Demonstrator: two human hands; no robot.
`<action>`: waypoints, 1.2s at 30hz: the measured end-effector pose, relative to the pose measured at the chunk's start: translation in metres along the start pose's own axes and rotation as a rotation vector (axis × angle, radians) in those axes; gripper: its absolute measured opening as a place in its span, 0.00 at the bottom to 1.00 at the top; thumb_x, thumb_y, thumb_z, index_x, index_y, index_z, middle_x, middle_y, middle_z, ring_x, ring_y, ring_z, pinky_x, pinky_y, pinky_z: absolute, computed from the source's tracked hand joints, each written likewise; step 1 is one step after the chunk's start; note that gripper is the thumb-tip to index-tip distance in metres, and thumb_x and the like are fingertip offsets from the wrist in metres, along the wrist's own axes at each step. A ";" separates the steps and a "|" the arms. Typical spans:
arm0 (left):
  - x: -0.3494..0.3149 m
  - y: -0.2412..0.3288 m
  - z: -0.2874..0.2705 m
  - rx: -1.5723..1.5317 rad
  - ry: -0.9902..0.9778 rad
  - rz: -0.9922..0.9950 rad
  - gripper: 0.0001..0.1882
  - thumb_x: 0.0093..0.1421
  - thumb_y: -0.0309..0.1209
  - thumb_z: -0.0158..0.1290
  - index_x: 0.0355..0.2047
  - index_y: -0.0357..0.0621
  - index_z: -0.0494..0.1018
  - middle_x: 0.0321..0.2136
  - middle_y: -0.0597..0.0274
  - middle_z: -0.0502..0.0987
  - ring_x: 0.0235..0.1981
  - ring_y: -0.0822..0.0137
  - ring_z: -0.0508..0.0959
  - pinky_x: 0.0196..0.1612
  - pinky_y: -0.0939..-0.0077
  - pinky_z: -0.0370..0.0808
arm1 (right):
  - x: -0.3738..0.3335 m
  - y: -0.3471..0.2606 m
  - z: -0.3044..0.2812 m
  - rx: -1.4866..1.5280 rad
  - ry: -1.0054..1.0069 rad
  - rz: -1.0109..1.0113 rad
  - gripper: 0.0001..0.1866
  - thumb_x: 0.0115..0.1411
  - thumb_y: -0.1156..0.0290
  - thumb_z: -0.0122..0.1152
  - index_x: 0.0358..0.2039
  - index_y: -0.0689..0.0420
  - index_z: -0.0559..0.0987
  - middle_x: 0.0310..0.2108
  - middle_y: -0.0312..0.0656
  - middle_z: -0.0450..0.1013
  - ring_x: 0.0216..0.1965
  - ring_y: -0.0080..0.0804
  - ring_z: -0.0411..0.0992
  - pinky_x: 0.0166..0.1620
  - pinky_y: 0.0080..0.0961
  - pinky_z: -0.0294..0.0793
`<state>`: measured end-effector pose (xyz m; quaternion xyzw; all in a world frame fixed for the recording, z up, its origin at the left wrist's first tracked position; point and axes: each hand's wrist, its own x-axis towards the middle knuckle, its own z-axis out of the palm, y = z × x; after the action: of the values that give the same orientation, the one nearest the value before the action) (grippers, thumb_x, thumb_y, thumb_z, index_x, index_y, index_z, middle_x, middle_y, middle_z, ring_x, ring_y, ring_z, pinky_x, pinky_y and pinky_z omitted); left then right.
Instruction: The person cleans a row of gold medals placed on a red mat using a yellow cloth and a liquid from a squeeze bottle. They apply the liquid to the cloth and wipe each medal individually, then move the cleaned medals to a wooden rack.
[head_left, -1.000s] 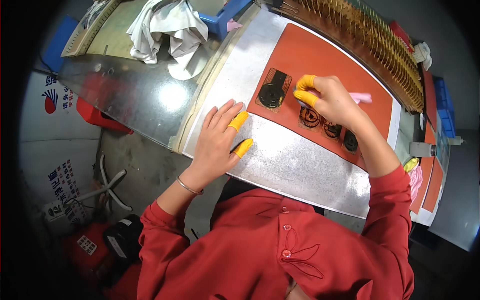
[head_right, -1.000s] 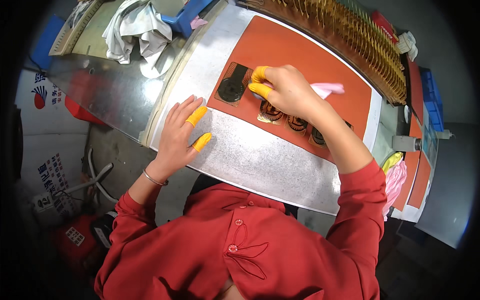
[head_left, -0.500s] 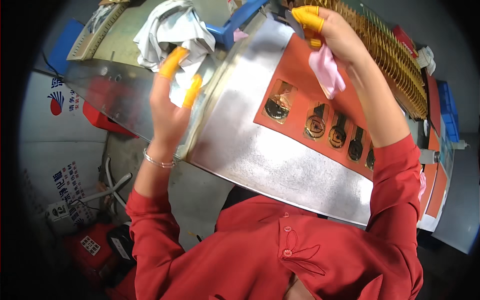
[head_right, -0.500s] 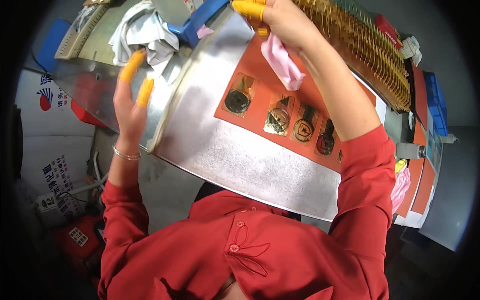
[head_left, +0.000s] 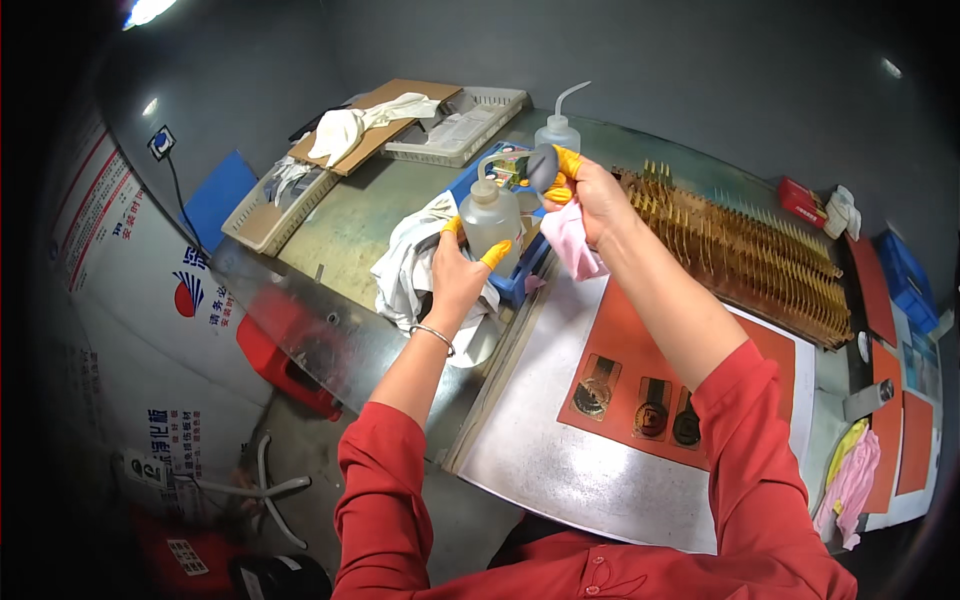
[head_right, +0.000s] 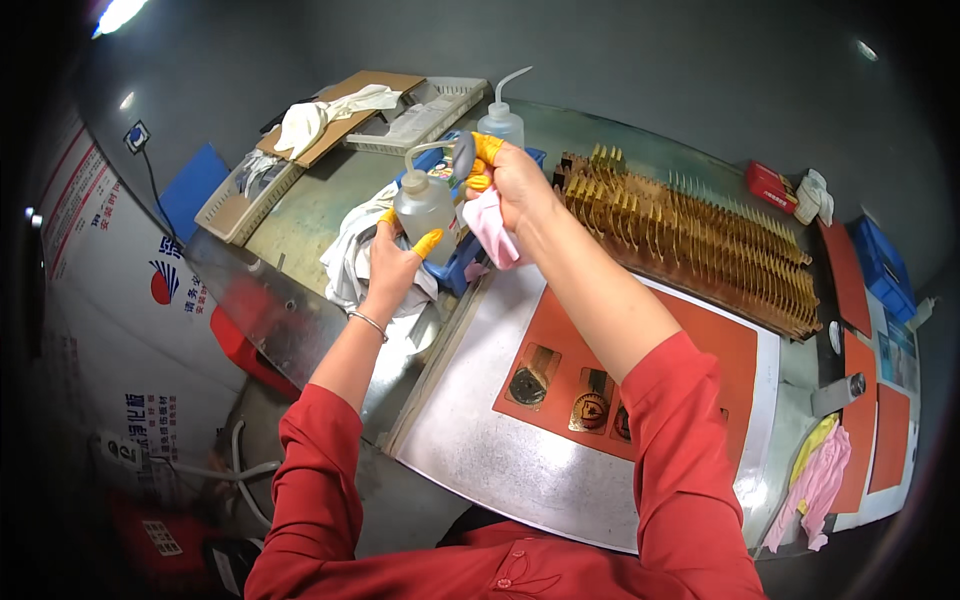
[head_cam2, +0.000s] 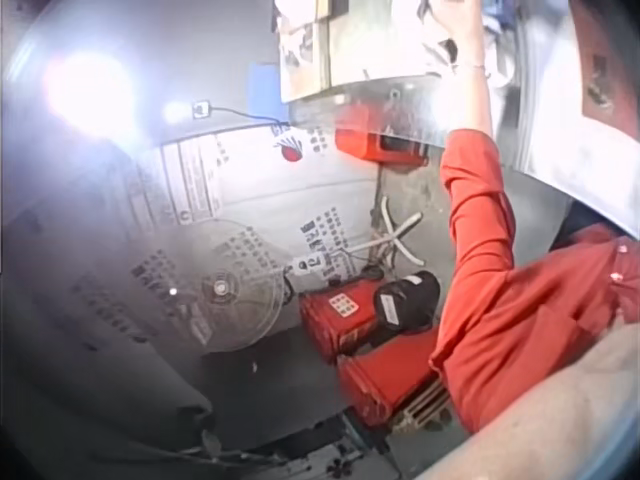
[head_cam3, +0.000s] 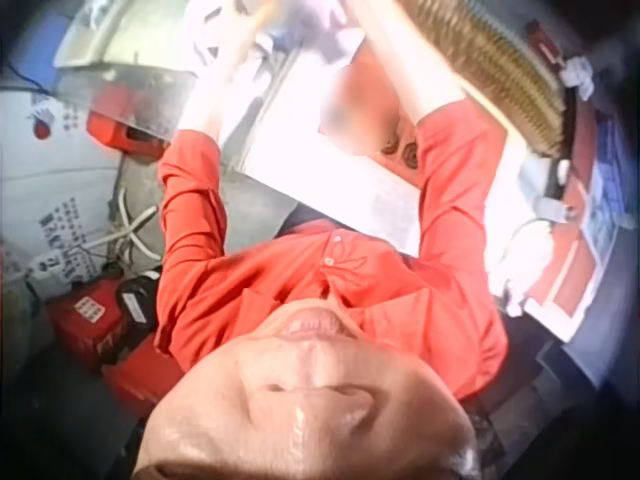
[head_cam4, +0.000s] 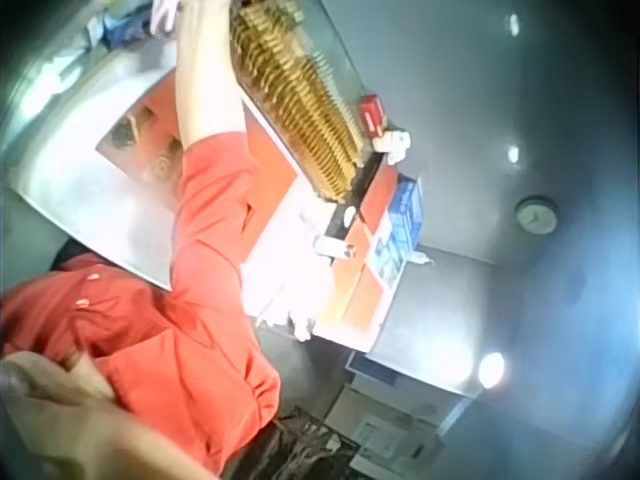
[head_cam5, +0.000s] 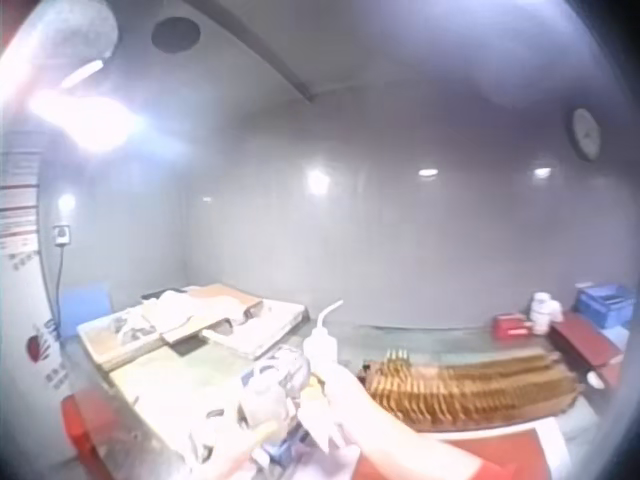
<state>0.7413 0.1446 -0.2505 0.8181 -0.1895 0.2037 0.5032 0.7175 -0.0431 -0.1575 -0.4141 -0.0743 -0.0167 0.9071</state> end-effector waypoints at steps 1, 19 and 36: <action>0.000 0.001 0.002 0.029 -0.010 -0.023 0.37 0.43 0.40 0.67 0.47 0.29 0.64 0.42 0.46 0.73 0.44 0.55 0.74 0.47 0.67 0.70 | 0.001 0.001 0.001 -0.003 0.016 0.000 0.10 0.63 0.72 0.41 0.30 0.55 0.74 0.18 0.33 0.67 0.15 0.19 0.60 0.16 0.18 0.60; 0.002 -0.003 0.002 -0.046 0.036 -0.015 0.28 0.42 0.37 0.67 0.39 0.33 0.70 0.33 0.51 0.77 0.36 0.58 0.77 0.40 0.70 0.71 | 0.003 0.000 0.003 0.053 -0.028 0.042 0.12 0.63 0.72 0.40 0.27 0.54 0.74 0.17 0.34 0.68 0.14 0.20 0.61 0.15 0.18 0.60; -0.132 0.051 -0.041 0.084 -0.272 0.333 0.26 0.53 0.26 0.57 0.52 0.33 0.64 0.49 0.48 0.69 0.51 0.55 0.69 0.55 0.67 0.62 | -0.180 -0.099 -0.052 -1.201 0.334 0.127 0.10 0.60 0.63 0.53 0.27 0.56 0.73 0.14 0.29 0.62 0.11 0.14 0.58 0.13 0.13 0.54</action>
<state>0.5974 0.1744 -0.2650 0.8158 -0.3797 0.1795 0.3977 0.5369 -0.1524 -0.1435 -0.8469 0.1155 -0.0662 0.5149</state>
